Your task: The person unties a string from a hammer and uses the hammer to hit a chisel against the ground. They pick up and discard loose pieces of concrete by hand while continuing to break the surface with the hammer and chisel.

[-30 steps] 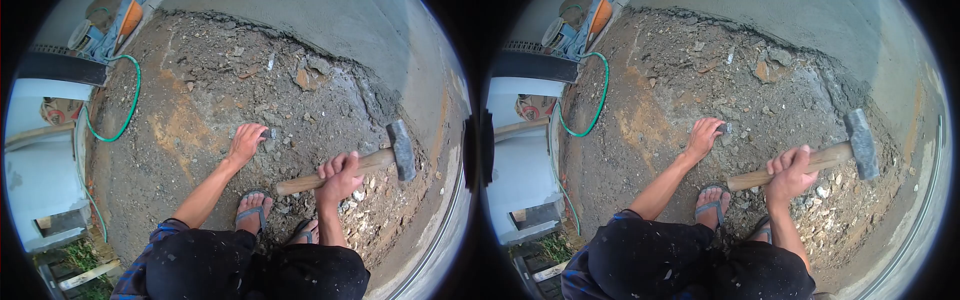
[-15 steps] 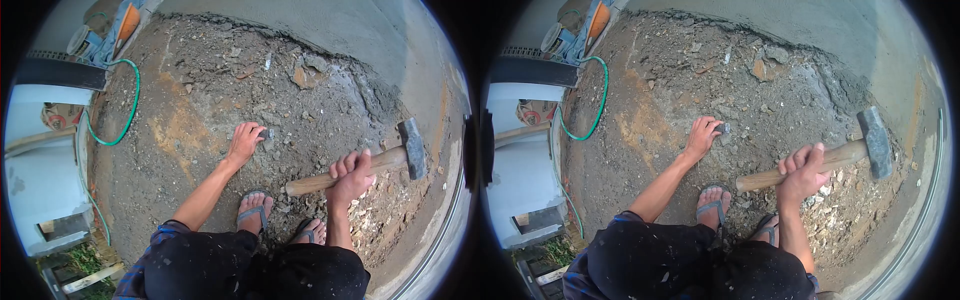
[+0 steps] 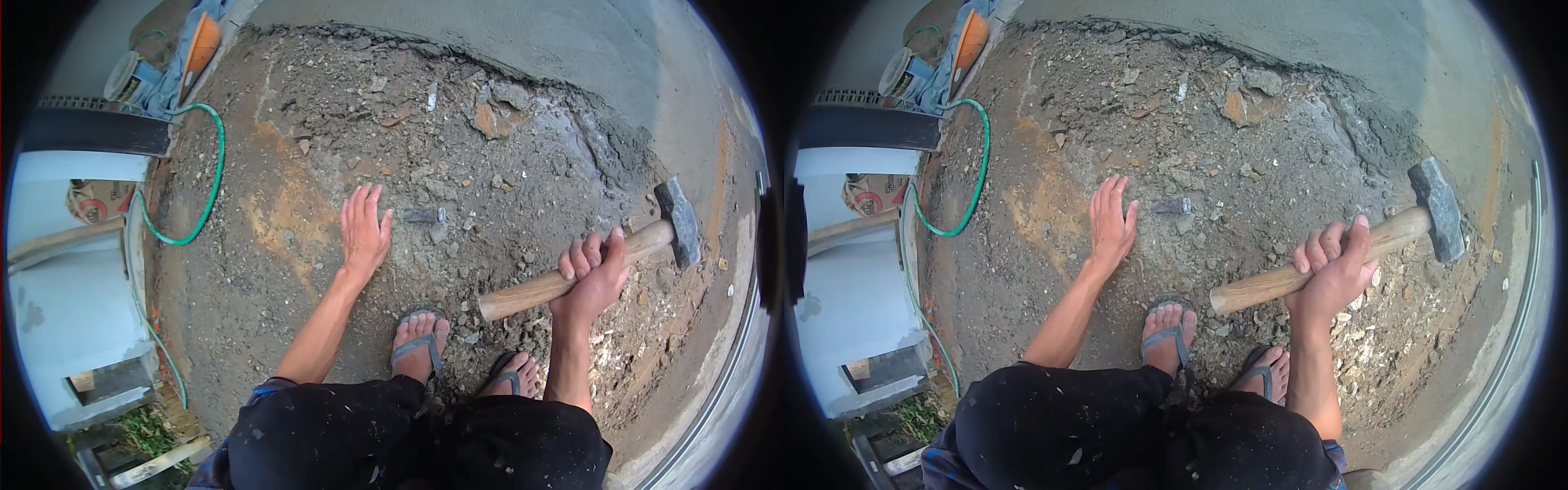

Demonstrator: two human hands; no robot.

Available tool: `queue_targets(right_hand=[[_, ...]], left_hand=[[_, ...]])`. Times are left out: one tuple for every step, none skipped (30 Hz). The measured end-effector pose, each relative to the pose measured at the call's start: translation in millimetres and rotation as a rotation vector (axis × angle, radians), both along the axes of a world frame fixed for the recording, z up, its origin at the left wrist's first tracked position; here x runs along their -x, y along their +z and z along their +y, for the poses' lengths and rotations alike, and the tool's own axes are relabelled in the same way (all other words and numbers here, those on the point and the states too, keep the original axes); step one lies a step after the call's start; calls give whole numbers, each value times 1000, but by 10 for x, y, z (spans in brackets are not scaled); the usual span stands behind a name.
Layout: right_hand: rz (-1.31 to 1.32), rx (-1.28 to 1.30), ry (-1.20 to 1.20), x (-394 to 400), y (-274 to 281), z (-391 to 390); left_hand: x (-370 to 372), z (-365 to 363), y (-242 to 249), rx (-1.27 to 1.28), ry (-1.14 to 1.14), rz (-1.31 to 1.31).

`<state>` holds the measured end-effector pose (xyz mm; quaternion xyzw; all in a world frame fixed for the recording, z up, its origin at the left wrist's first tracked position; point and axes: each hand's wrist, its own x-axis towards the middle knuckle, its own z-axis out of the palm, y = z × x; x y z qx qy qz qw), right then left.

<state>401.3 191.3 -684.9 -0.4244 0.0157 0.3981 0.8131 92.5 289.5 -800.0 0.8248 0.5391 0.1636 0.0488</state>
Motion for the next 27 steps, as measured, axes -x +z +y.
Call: queue_targets(right_hand=[[42,-26,-21,217,-188,-3],[56,85,-15,597,-381,-29],[119,250,229,977,-596,-160],[109,491,655,1246,-792,-256],[229,491,829,1301,-847,-254],[346,454,825,1213,-828,-249],[303,419,877,1042,-705,-257],[231,424,843,900,-555,-287],[152,416,809,745,-408,-237],[110,340,699,546,-243,-207],[67,273,589,349,-104,-169],[8,238,448,177,-4,-105],[-53,198,307,83,51,-45],[-57,202,311,102,33,-18],[-60,168,182,154,-31,4],[-60,133,52,233,-125,16],[10,154,102,508,-304,-54],[61,257,217,872,-562,-168],[-11,455,546,1197,-853,-317],[-59,536,914,1328,-1079,-363],[198,551,869,1311,-905,-310],[155,483,916,1142,-833,-203],[129,446,977,969,-756,-262],[102,426,951,845,-585,-246],[93,403,903,714,-393,-229],[127,338,822,587,-254,-220],[50,332,750,434,-43,-176]], left_hand=[[85,16,-2,-38,97,7],[189,25,-31,-38,94,3],[270,42,-70,14,136,-17],[284,69,-122,60,177,-39],[271,45,-185,57,168,-40],[278,52,-231,104,177,-27],[286,100,-253,144,196,-17],[264,87,-245,157,193,-11],[235,140,-215,146,196,-10],[229,117,-187,152,194,-31],[241,69,-186,164,194,-56],[259,66,-209,156,189,-65],[265,76,-226,158,192,-72],[278,73,-237,155,185,-69],[295,68,-240,153,177,-64],[310,71,-239,155,180,-66],[309,94,-234,152,182,-68],[292,75,-241,155,182,-72],[290,57,-255,158,173,-80],[286,61,-256,130,160,-93],[282,84,-251,96,142,-98],[262,110,-245,112,174,-88],[304,124,-251,106,172,-83],[343,-18,-244,123,169,-77],[277,46,-241,106,153,-92],[215,127,-251,99,143,-103],[234,97,-257,105,128,-112]])
